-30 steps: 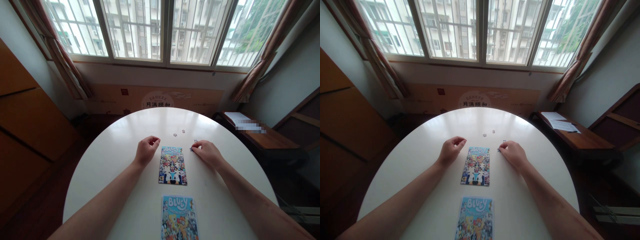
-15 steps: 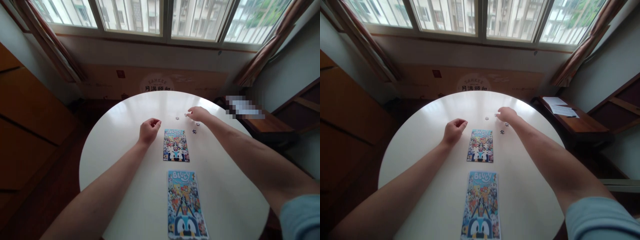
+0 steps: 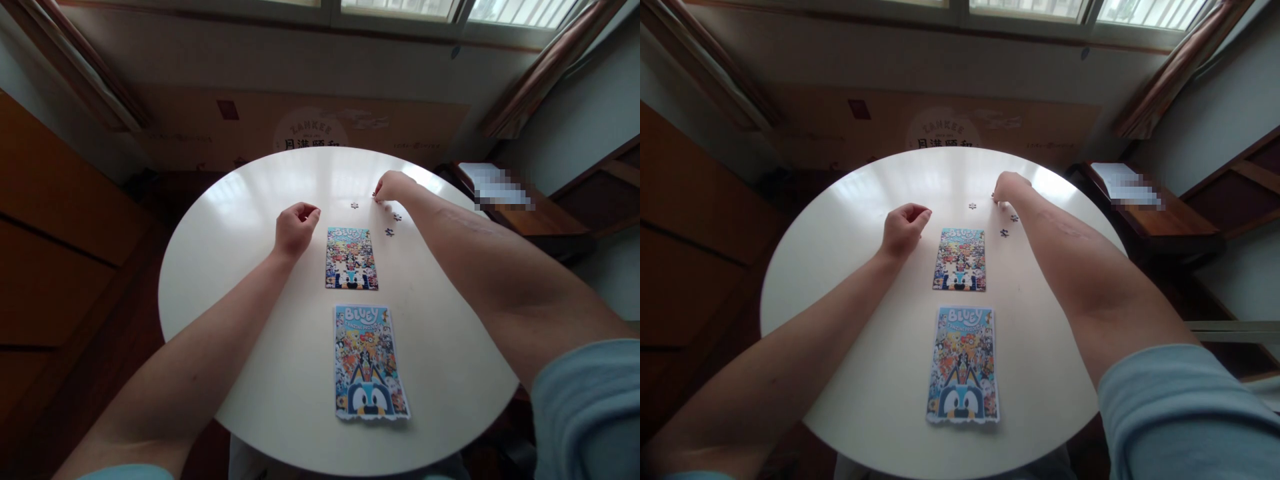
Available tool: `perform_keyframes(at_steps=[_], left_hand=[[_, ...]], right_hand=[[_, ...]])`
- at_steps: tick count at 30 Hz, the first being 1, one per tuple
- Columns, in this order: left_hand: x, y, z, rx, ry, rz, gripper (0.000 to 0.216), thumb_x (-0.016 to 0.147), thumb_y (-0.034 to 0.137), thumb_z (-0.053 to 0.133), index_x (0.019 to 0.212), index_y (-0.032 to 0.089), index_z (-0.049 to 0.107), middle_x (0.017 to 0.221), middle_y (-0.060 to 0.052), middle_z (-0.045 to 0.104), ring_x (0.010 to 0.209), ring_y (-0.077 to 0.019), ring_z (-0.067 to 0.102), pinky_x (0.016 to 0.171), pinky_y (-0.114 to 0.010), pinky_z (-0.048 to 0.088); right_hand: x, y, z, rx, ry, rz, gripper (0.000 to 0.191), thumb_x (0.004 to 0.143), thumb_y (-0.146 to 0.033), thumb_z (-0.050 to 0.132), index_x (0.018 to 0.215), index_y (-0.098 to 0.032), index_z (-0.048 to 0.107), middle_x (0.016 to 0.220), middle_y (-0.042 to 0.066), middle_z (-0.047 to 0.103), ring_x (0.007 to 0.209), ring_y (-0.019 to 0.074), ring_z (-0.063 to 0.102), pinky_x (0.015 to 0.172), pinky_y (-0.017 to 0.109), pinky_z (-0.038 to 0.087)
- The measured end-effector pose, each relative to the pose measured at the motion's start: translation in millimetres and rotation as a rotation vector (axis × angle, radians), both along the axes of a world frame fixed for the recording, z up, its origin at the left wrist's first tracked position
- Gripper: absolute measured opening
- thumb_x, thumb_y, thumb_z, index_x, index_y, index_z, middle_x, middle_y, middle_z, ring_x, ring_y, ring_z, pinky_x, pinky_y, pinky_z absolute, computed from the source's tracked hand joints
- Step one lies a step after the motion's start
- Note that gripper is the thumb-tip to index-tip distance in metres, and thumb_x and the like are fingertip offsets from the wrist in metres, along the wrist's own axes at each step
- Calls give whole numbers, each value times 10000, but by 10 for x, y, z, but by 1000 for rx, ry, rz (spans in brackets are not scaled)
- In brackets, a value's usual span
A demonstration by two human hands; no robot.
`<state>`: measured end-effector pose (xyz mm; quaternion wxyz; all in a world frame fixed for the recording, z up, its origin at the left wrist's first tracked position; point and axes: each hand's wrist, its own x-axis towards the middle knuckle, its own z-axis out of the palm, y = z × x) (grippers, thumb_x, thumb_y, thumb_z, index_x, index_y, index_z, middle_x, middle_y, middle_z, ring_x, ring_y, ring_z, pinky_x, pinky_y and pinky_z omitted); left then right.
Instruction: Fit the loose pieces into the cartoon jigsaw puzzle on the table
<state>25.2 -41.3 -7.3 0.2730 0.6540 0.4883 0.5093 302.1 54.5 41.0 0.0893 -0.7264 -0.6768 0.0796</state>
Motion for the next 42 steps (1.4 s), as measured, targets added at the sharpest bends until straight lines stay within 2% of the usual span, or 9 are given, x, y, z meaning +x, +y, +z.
perform_keyframes(at_steps=[6, 10, 12, 14, 18, 20, 26, 35, 42], left_hand=[[8, -4, 4, 18, 9, -13, 202, 823, 342, 661, 840, 157, 740, 734, -31, 708, 655, -143, 605, 583, -257, 481], [25, -28, 39, 37, 37, -24, 182, 827, 325, 662, 829, 161, 740, 713, -27, 700, 633, -138, 586, 603, -267, 473], [30, -48, 63, 44, 49, -31, 178, 830, 324, 663, 827, 164, 741, 698, -25, 694, 615, -134, 571, 611, -275, 468], [31, -70, 92, 52, 52, -47, 176, 831, 323, 665, 823, 165, 742, 709, -30, 699, 611, -133, 565, 620, -282, 466], [20, -122, 184, 7, 109, -171, 185, 825, 329, 661, 835, 168, 752, 742, -47, 716, 624, -140, 575, 599, -278, 463], [4, -152, 250, -36, 176, -285, 198, 819, 338, 660, 846, 171, 762, 720, -47, 714, 624, -145, 579, 581, -274, 458], [-66, -227, 424, -90, 384, -587, 234, 828, 379, 653, 827, 185, 785, 700, -49, 722, 629, -149, 598, 570, -271, 452], [-84, -276, 499, -227, 372, -758, 205, 820, 376, 682, 810, 211, 803, 656, -27, 707, 603, -136, 605, 529, -238, 446], [-68, -261, 459, -290, 347, -785, 203, 795, 376, 715, 809, 195, 807, 703, -48, 731, 658, -171, 658, 576, -273, 496]], right_hand=[[21, -262, 67, -40, 167, -94, 172, 796, -173, 784, 946, -95, 749, 808, 83, 696, 743, 172, 654, 724, 337, 549], [-52, -625, 154, 145, 528, -28, 161, 833, -172, 745, 965, -85, 713, 880, 112, 705, 716, 150, 644, 650, 300, 510], [-141, -874, 210, 165, 715, 29, 166, 827, -149, 721, 982, -95, 700, 919, 115, 719, 710, 142, 654, 580, 259, 471], [-246, -1137, 244, 116, 839, 78, 178, 824, -190, 709, 986, -117, 704, 919, 109, 728, 680, 137, 647, 483, 228, 388], [-437, -1552, 178, -135, 903, 211, 227, 778, -313, 757, 965, -187, 778, 808, 63, 726, 606, 117, 581, 423, 227, 321], [-505, -1664, 101, -209, 909, 251, 245, 760, -342, 775, 967, -215, 803, 767, 42, 723, 587, 107, 555, 429, 230, 324], [-551, -1761, -77, -219, 948, 299, 240, 806, -367, 735, 993, -245, 823, 776, 31, 741, 612, 107, 574, 511, 245, 404], [-561, -1821, -111, -173, 951, 394, 222, 834, -361, 711, 1018, -304, 820, 967, 26, 784, 896, 206, 712, 802, 357, 558], [-591, -1863, -97, -125, 957, 408, 280, 852, -381, 709, 1092, -257, 784, 1009, 38, 777, 916, 213, 719, 828, 376, 578]])
